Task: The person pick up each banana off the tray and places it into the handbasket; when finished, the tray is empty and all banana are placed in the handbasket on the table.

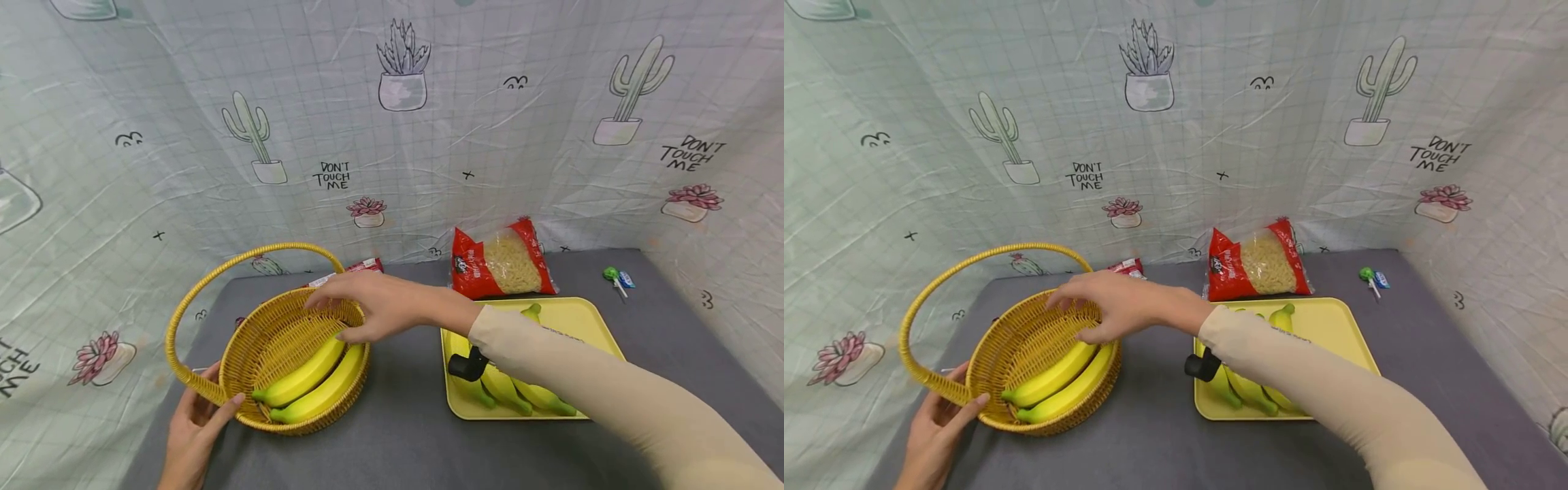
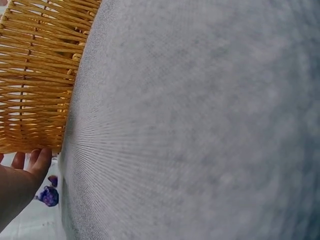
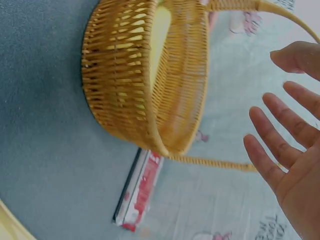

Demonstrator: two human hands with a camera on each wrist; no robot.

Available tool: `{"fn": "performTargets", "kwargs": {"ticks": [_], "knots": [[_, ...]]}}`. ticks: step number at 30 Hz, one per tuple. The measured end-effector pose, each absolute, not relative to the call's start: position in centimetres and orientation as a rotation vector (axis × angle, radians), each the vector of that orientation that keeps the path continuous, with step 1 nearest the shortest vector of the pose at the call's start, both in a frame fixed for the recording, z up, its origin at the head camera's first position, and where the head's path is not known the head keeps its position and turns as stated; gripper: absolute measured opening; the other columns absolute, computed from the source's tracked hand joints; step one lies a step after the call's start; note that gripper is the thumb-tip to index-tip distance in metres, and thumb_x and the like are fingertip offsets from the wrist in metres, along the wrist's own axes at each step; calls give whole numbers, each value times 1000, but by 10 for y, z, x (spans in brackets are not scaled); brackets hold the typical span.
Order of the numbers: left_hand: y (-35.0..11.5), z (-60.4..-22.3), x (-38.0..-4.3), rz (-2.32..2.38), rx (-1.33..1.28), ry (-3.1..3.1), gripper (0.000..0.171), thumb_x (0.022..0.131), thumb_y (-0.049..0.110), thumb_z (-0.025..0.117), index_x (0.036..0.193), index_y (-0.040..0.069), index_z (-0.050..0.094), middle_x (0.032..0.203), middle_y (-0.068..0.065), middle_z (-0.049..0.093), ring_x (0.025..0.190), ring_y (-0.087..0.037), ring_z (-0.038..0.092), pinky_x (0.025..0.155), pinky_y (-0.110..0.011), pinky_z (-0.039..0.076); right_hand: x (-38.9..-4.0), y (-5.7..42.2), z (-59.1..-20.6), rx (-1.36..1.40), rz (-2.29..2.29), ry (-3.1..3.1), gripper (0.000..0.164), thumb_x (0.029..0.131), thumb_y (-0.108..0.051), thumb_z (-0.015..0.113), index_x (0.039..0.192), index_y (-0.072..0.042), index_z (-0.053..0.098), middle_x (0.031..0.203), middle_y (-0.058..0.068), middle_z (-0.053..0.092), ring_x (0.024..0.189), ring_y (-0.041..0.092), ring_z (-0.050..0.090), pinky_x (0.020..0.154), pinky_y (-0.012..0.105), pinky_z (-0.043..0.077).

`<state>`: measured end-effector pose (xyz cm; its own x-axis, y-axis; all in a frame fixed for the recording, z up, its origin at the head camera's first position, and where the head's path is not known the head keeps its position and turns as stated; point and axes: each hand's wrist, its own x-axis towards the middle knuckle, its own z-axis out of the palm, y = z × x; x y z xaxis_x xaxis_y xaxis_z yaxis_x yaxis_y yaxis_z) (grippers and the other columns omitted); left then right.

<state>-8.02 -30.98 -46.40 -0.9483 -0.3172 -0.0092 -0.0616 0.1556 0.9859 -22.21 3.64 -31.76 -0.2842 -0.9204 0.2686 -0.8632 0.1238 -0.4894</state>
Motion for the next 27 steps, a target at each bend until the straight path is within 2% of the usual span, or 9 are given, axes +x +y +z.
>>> {"fn": "performTargets", "kwargs": {"ticks": [6, 10, 17, 21, 27], "knots": [[-310, -463, -81, -1878, 378, -2230, 74, 100, 16, 78, 164, 20, 41, 158, -13, 42, 128, -9, 51, 89, -12, 49, -223, 65, -309, -1776, -1011, 2328, 53, 96, -18, 76, 147, -13, 61, 135, -7, 63, 120, 6, 57, 103, 27, 47], [-310, -463, -80, -1873, 385, -2231, 74, 100, 16, 79, 164, 20, 41, 157, -13, 42, 128, -10, 51, 89, -12, 49, -224, 84, -307, -1743, -1043, 2371, 53, 96, -19, 75, 147, -15, 61, 139, -7, 62, 124, 9, 58, 104, 32, 49], [-309, -465, -80, -1882, 377, -2221, 75, 100, 15, 78, 164, 20, 41, 159, -14, 41, 129, -10, 51, 89, -12, 49, -227, 123, -306, -1599, -1043, 2573, 54, 96, -26, 78, 147, -17, 62, 138, -10, 63, 119, 8, 59, 99, 40, 52], [-309, -466, -80, -1890, 355, -2208, 74, 100, 13, 78, 164, 19, 41, 159, -14, 41, 129, -10, 51, 90, -13, 49, -228, 146, -308, -1516, -1075, 2647, 55, 96, -25, 79, 147, -18, 62, 138, -8, 64, 120, 11, 61, 98, 45, 52], [-310, -467, -79, -1886, 361, -2211, 75, 100, 14, 78, 165, 18, 39, 161, -16, 39, 126, -5, 52, 90, -12, 49, -221, 177, -316, -1412, -1193, 2725, 55, 95, -23, 82, 145, -12, 62, 138, -3, 65, 120, 19, 63, 98, 45, 52]]}}
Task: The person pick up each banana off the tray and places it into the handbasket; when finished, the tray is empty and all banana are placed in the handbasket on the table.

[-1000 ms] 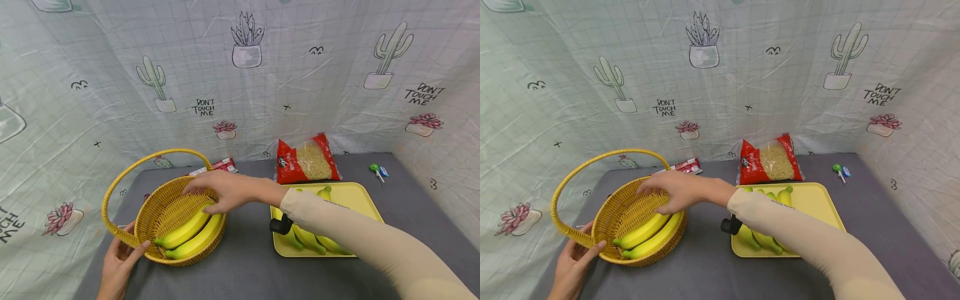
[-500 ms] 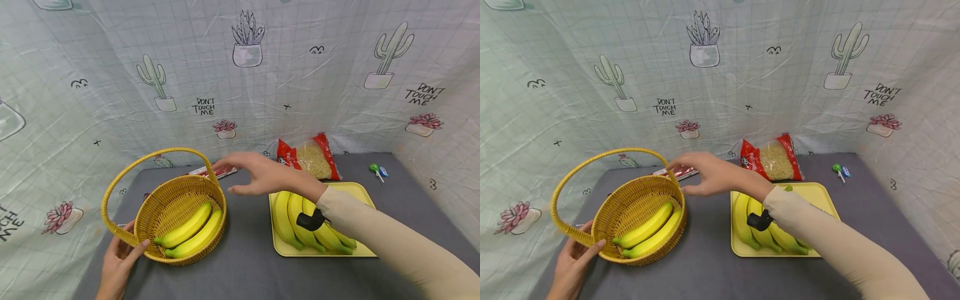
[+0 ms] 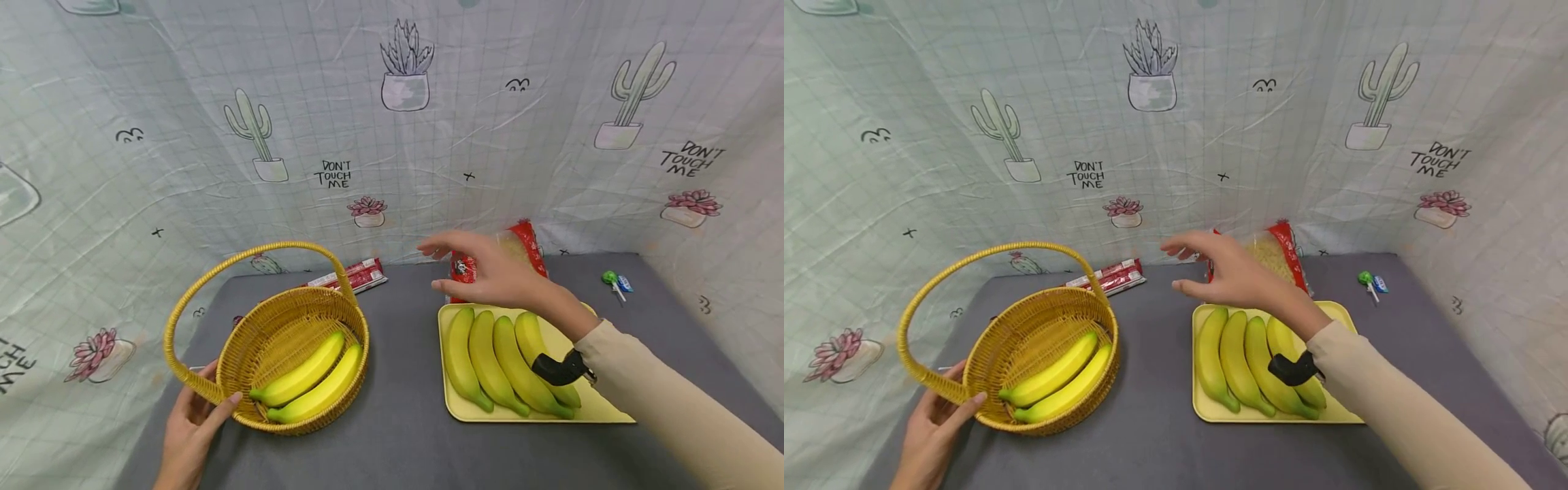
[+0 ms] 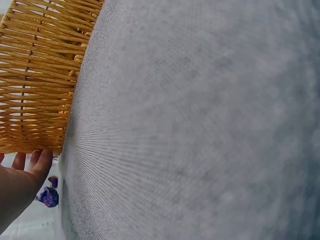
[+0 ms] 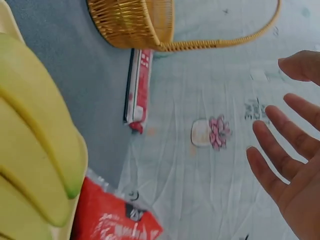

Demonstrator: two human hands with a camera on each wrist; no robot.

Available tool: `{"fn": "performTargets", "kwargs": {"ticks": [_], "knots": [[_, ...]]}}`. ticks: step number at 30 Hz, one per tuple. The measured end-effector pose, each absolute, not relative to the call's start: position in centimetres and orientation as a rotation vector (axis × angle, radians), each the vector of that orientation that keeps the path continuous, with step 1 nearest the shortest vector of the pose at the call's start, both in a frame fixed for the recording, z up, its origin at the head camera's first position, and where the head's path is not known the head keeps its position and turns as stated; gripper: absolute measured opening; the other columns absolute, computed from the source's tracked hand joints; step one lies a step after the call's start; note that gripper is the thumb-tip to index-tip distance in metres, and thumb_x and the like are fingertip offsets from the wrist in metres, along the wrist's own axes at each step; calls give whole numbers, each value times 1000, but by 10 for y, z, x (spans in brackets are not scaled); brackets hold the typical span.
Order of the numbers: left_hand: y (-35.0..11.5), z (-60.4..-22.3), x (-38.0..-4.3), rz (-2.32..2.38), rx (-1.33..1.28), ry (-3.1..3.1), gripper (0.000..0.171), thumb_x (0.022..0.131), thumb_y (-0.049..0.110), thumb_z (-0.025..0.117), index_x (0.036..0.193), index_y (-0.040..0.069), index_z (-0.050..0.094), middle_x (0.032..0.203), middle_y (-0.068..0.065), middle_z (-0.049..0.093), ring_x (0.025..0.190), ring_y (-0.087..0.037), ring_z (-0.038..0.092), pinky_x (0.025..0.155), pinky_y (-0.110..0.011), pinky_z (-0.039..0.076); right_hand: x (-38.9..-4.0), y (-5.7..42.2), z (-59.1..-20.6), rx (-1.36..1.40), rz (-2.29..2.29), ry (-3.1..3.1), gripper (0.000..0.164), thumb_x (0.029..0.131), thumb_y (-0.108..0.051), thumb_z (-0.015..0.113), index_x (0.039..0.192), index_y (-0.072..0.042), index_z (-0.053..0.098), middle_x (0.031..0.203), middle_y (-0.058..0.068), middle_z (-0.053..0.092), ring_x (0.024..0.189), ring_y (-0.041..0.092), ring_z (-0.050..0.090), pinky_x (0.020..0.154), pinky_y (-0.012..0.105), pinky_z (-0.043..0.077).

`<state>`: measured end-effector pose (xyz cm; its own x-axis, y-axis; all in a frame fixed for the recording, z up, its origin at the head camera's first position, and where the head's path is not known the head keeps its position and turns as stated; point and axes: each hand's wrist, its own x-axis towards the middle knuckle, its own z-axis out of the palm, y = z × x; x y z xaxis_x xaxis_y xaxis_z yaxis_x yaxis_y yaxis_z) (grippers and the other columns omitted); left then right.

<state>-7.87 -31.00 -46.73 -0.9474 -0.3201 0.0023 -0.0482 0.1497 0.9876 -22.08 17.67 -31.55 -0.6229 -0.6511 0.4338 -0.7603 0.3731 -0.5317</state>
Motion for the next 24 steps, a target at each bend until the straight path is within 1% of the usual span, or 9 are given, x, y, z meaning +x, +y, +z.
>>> {"fn": "performTargets", "kwargs": {"ticks": [4, 7, 11, 15, 18, 21, 24], "knots": [[-311, -467, -78, -1880, 364, -2213, 76, 100, 14, 78, 165, 16, 38, 162, -17, 38, 123, -2, 53, 89, -12, 49, -214, 194, -322, 1193, 1072, -2478, 53, 95, -22, 82, 144, -12, 63, 135, -4, 67, 120, 20, 63, 100, 46, 52], [-311, -468, -76, -1902, 347, -2202, 76, 100, 12, 77, 165, 14, 38, 160, -16, 39, 123, -1, 54, 90, -13, 50, -211, 206, -326, 1136, 1020, -2513, 52, 96, -23, 80, 145, -16, 63, 135, -6, 67, 119, 18, 63, 98, 47, 52], [-309, -470, -75, -1913, 344, -2210, 76, 101, 12, 77, 165, 15, 37, 161, -16, 37, 123, -1, 53, 90, -13, 50, -207, 225, -335, 1073, 975, -2564, 54, 96, -24, 81, 146, -18, 62, 134, -4, 66, 118, 19, 63, 96, 50, 53], [-309, -469, -76, -1915, 335, -2209, 76, 101, 13, 76, 165, 16, 37, 163, -18, 36, 125, -3, 53, 90, -14, 50, -200, 243, -347, 983, 924, -2613, 60, 95, -27, 83, 149, -16, 59, 136, 0, 65, 117, 23, 65, 95, 54, 54], [-310, -469, -77, -1920, 325, -2197, 75, 101, 12, 76, 165, 16, 38, 163, -19, 36, 125, -4, 53, 90, -14, 50, -194, 254, -355, 908, 904, -2655, 65, 95, -29, 83, 153, -15, 56, 142, 5, 63, 117, 27, 65, 92, 57, 55], [-311, -469, -77, -1911, 322, -2196, 75, 101, 11, 76, 165, 15, 38, 163, -19, 36, 125, -3, 53, 90, -14, 50, -188, 264, -363, 832, 910, -2678, 66, 95, -30, 83, 153, -14, 56, 145, 9, 61, 118, 31, 65, 92, 60, 54], [-311, -469, -77, -1904, 324, -2200, 75, 101, 11, 76, 165, 15, 37, 163, -19, 36, 125, -2, 53, 91, -13, 50, -184, 271, -373, 764, 911, -2696, 66, 94, -31, 84, 151, -13, 57, 144, 11, 61, 118, 33, 64, 93, 60, 53]]}}
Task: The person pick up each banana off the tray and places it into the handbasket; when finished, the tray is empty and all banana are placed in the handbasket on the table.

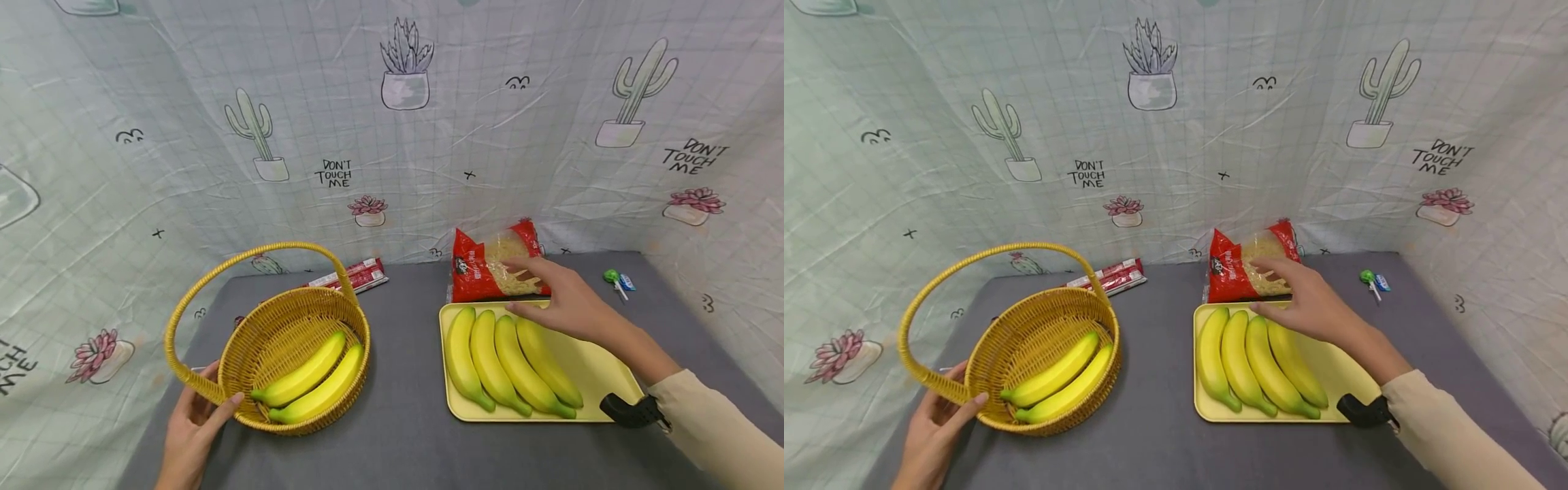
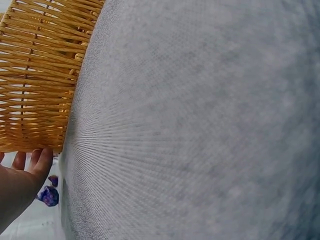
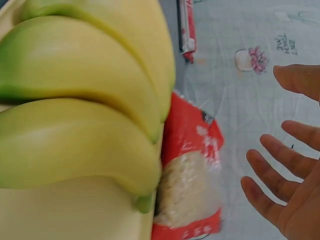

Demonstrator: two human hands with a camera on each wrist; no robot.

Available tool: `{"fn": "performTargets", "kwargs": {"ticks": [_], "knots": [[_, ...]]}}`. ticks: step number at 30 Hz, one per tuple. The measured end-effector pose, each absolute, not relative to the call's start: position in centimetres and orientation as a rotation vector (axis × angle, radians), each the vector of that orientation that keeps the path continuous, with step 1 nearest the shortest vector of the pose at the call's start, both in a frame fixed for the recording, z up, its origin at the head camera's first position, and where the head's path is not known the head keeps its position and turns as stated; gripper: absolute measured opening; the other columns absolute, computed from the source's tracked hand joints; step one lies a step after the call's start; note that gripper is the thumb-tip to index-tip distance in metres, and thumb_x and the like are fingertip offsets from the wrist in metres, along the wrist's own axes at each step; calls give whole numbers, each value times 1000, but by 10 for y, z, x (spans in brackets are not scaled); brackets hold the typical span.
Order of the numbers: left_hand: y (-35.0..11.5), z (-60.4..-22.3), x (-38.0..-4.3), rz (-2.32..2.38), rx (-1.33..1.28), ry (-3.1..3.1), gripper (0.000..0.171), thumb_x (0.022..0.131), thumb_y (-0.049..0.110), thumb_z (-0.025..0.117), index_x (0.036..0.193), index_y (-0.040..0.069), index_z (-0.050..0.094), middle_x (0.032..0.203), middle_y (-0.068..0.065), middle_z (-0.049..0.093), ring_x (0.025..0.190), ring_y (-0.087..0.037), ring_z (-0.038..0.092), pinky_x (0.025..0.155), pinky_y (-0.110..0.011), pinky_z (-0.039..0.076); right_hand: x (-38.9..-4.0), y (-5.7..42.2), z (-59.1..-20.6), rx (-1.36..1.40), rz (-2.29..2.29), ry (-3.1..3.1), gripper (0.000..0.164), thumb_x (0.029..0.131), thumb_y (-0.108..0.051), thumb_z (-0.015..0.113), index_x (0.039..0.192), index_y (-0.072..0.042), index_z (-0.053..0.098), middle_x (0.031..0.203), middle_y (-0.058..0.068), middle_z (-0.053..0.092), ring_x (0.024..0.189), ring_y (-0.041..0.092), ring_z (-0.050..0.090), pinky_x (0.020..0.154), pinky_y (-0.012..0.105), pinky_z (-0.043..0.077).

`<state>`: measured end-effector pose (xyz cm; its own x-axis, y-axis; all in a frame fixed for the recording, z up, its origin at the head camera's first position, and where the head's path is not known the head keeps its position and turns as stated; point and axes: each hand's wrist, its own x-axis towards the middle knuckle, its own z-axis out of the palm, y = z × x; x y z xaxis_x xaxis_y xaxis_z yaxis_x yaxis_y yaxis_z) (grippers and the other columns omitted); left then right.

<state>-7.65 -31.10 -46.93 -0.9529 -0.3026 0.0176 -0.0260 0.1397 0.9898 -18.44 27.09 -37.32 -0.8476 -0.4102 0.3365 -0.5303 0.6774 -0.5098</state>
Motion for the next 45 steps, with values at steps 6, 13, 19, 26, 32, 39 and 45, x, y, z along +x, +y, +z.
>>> {"fn": "performTargets", "kwargs": {"ticks": [6, 13, 19, 26, 32, 39, 45], "knots": [[-310, -470, -76, -1907, 336, -2207, 76, 101, 13, 77, 165, 17, 37, 163, -19, 36, 127, -4, 52, 91, -13, 50, -175, 283, -394, 651, 933, -2747, 72, 95, -35, 83, 153, -6, 52, 144, 15, 59, 120, 40, 63, 97, 65, 49], [-311, -469, -77, -1903, 337, -2215, 74, 101, 14, 77, 165, 20, 39, 161, -16, 38, 127, -6, 52, 90, -13, 50, -163, 290, -416, 505, 936, -2796, 62, 95, -39, 83, 139, -2, 60, 133, 17, 64, 115, 40, 64, 94, 64, 51], [-311, -469, -77, -1905, 311, -2214, 74, 102, 13, 76, 165, 18, 38, 161, -15, 38, 127, -6, 52, 90, -14, 50, -154, 296, -429, 384, 946, -2873, 60, 96, -45, 80, 130, 1, 63, 124, 18, 67, 108, 39, 66, 86, 60, 55], [-310, -469, -77, -1898, 316, -2208, 74, 101, 12, 76, 165, 18, 39, 161, -15, 38, 129, -7, 51, 91, -14, 50, -144, 298, -443, 295, 904, -2955, 73, 93, -49, 81, 134, 8, 60, 120, 20, 67, 101, 35, 69, 83, 57, 57], [-310, -468, -76, -1905, 301, -2187, 73, 102, 10, 75, 164, 17, 39, 160, -16, 39, 130, -9, 51, 92, -14, 49, -139, 295, -452, 291, 887, -2982, 76, 92, -47, 82, 136, 10, 58, 106, 8, 69, 90, 24, 68, 76, 48, 57], [-310, -469, -75, -1907, 300, -2190, 72, 102, 10, 75, 164, 17, 39, 159, -14, 40, 127, -6, 53, 91, -14, 50, -139, 291, -455, 279, 796, -2994, 67, 90, -39, 81, 135, 7, 62, 103, 7, 72, 88, 23, 67, 71, 42, 55], [-310, -468, -77, -1893, 326, -2209, 73, 102, 14, 76, 164, 18, 39, 161, -15, 37, 129, -8, 51, 91, -13, 49, -141, 293, -458, 255, 735, -3002, 63, 86, -34, 81, 133, 5, 64, 109, 11, 71, 91, 27, 67, 72, 47, 55]]}}
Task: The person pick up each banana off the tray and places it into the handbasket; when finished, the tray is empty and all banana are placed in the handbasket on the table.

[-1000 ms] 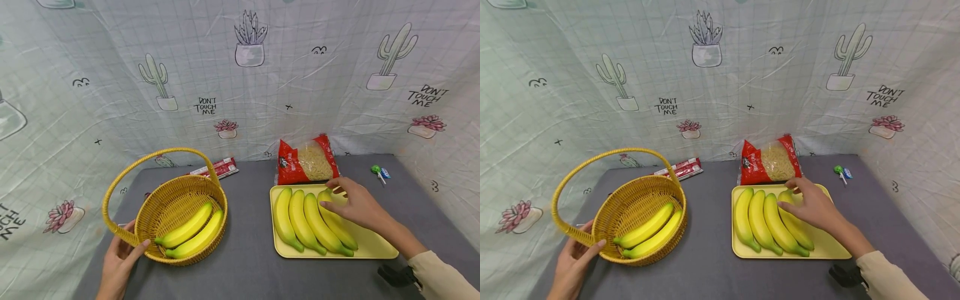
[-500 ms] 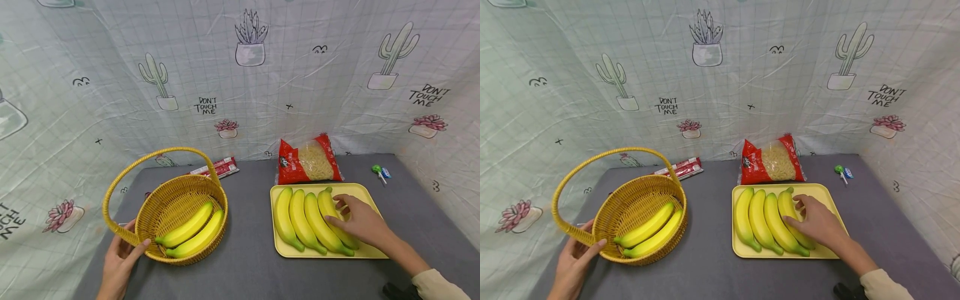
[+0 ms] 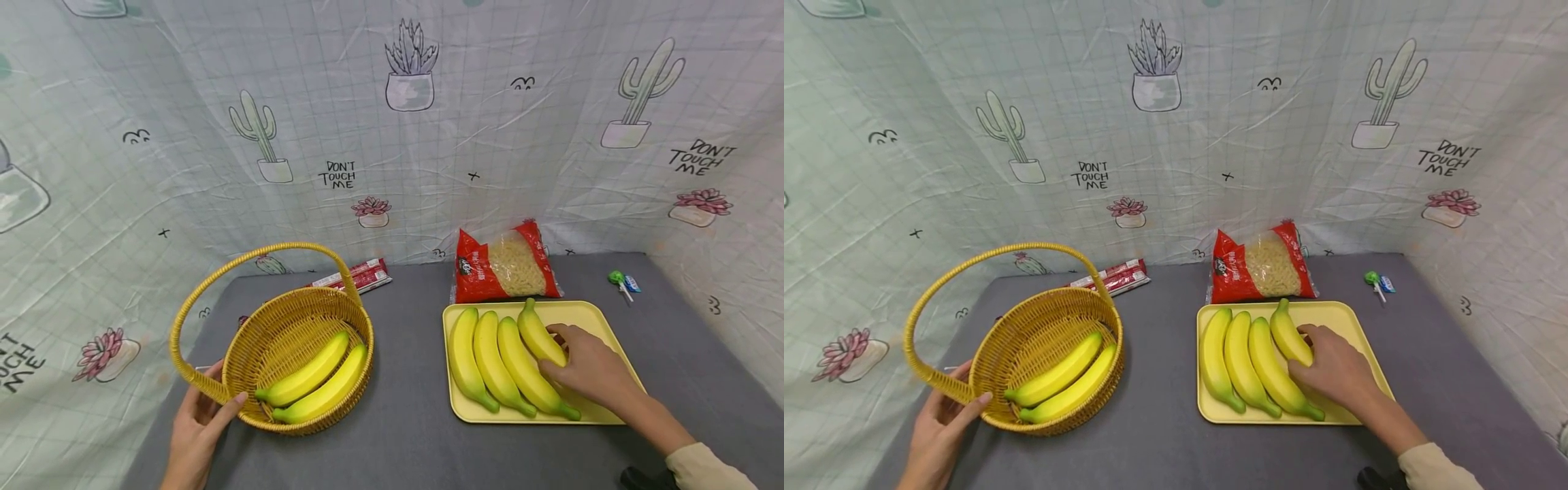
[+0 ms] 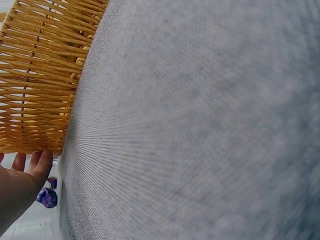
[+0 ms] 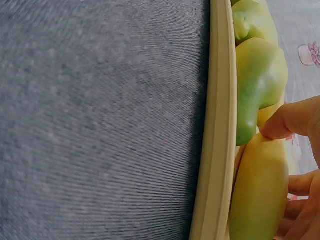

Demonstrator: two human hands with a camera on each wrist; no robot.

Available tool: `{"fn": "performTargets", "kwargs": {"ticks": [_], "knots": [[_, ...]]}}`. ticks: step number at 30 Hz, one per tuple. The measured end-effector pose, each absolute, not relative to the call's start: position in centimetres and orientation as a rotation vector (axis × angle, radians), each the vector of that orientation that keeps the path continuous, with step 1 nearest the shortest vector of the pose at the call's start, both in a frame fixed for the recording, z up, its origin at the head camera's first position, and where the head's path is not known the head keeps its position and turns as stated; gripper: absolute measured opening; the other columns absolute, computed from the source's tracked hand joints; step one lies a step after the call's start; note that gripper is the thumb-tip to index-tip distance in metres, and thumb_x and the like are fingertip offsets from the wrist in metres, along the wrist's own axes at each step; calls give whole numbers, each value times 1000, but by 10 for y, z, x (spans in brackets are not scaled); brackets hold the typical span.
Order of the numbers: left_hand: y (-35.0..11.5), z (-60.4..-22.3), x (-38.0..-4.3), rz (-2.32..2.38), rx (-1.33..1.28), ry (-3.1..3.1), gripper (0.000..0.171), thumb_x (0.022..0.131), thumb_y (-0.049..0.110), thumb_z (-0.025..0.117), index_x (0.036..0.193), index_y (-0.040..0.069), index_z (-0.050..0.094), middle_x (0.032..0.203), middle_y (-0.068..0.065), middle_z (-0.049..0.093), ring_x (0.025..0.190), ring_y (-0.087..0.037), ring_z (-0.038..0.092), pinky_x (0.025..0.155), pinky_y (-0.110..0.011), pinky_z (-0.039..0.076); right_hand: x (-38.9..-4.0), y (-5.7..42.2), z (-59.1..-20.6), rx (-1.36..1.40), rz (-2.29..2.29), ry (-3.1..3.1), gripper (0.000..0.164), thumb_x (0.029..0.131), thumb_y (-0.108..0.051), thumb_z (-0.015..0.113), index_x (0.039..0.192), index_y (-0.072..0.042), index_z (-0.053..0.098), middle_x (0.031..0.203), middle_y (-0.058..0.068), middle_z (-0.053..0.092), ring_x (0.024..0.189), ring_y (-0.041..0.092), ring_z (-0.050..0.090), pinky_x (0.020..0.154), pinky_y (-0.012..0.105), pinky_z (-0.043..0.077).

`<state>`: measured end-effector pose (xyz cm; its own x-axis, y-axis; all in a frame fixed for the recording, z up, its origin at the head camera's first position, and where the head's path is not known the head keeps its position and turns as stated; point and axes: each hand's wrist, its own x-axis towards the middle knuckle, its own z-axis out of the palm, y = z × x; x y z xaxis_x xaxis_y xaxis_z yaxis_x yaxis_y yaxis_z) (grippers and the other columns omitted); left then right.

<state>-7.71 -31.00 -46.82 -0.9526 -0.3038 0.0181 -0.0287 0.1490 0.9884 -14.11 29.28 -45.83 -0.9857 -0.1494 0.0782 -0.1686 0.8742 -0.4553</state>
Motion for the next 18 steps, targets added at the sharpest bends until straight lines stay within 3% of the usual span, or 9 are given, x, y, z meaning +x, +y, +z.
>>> {"fn": "performTargets", "kwargs": {"ticks": [18], "knots": [[-310, -467, -76, -1893, 353, -2239, 75, 102, 18, 76, 166, 20, 36, 163, -17, 34, 132, -11, 48, 90, -12, 49, -136, 300, -461, 229, 677, -2964, 59, 84, -36, 82, 129, -1, 68, 107, 9, 72, 94, 28, 68, 67, 47, 54]]}}
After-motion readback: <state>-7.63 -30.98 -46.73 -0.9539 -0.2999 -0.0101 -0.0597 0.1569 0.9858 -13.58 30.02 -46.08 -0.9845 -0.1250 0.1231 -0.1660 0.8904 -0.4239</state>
